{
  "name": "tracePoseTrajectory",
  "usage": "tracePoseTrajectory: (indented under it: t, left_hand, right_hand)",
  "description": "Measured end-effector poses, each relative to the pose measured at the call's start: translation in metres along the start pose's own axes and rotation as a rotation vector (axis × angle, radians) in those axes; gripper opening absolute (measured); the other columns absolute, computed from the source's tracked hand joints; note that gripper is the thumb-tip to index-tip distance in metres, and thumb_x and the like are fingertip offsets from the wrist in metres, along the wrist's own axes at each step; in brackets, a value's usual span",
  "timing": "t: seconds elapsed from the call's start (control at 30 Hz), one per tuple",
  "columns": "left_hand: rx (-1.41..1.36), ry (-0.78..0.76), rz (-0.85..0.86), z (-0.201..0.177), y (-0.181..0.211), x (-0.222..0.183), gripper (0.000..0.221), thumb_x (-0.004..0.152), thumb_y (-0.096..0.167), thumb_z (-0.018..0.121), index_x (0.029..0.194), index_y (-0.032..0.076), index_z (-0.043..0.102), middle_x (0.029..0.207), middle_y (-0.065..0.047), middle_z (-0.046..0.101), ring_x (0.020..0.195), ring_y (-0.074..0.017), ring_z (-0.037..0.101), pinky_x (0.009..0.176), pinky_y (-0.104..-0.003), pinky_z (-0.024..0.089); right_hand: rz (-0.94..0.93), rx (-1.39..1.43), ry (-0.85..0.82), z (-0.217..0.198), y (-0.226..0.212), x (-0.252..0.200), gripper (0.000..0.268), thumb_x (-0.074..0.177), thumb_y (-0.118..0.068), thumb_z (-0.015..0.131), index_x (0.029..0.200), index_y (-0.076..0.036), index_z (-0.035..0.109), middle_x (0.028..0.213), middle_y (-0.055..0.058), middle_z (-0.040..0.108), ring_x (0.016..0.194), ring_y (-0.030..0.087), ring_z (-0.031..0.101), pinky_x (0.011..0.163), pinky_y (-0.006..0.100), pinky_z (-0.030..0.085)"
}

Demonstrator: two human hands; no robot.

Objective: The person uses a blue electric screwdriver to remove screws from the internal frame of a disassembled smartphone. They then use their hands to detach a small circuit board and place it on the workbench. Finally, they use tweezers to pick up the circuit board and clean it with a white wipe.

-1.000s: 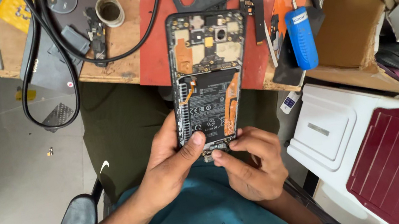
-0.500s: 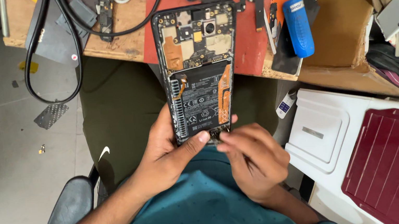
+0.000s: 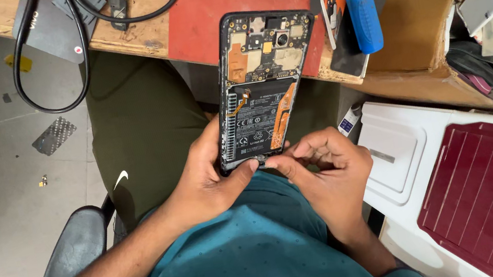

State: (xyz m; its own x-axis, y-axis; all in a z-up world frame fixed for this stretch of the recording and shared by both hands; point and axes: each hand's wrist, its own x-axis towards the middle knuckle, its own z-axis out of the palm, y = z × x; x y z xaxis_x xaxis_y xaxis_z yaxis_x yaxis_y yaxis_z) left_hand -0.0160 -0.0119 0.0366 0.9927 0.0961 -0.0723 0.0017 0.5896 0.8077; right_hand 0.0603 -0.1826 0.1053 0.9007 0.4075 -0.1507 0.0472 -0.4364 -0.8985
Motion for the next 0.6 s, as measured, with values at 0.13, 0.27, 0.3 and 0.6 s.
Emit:
tracePoseTrajectory:
  t: [0.13, 0.27, 0.3, 0.6]
  left_hand:
    - [0.021, 0.021, 0.028, 0.0004, -0.0029, -0.0009, 0.063, 0.095, -0.012, 0.064, 0.153, -0.003, 0.041, 0.130, -0.006, 0.063, 0.120, -0.0086, 0.061, 0.107, -0.026, 0.050]
    - [0.006, 0.013, 0.006, -0.0010, -0.0007, -0.0023, 0.060, 0.096, -0.011, 0.064, 0.151, -0.003, 0.042, 0.128, -0.006, 0.064, 0.120, -0.0098, 0.062, 0.107, -0.027, 0.050]
    - [-0.016, 0.013, 0.001, -0.0011, -0.0002, -0.0023, 0.059, 0.098, -0.010, 0.064, 0.151, -0.003, 0.041, 0.129, -0.006, 0.063, 0.121, -0.0101, 0.062, 0.108, -0.027, 0.050]
    - [-0.044, 0.059, 0.012, 0.0028, -0.0059, -0.0009, 0.053, 0.103, -0.004, 0.065, 0.150, -0.002, 0.042, 0.133, -0.007, 0.063, 0.124, -0.0106, 0.060, 0.110, -0.029, 0.050]
  right_hand:
    - [-0.148, -0.014, 0.032, 0.0043, -0.0011, -0.0017, 0.021, 0.086, 0.003, 0.083, 0.096, 0.003, 0.065, 0.091, 0.012, 0.073, 0.086, 0.013, 0.074, 0.077, 0.025, 0.061]
    - [-0.363, -0.200, 0.046, 0.0037, -0.0051, -0.0022, 0.023, 0.082, 0.000, 0.087, 0.098, 0.001, 0.070, 0.094, 0.014, 0.074, 0.087, 0.018, 0.074, 0.076, 0.027, 0.059]
    - [-0.360, -0.203, 0.044, 0.0031, -0.0058, -0.0029, 0.023, 0.082, 0.000, 0.087, 0.099, 0.001, 0.072, 0.094, 0.014, 0.074, 0.087, 0.019, 0.074, 0.076, 0.027, 0.059]
    - [-0.246, -0.174, 0.028, 0.0056, -0.0032, -0.0070, 0.025, 0.095, 0.003, 0.073, 0.120, 0.006, 0.070, 0.103, 0.011, 0.067, 0.085, 0.014, 0.061, 0.073, 0.024, 0.050]
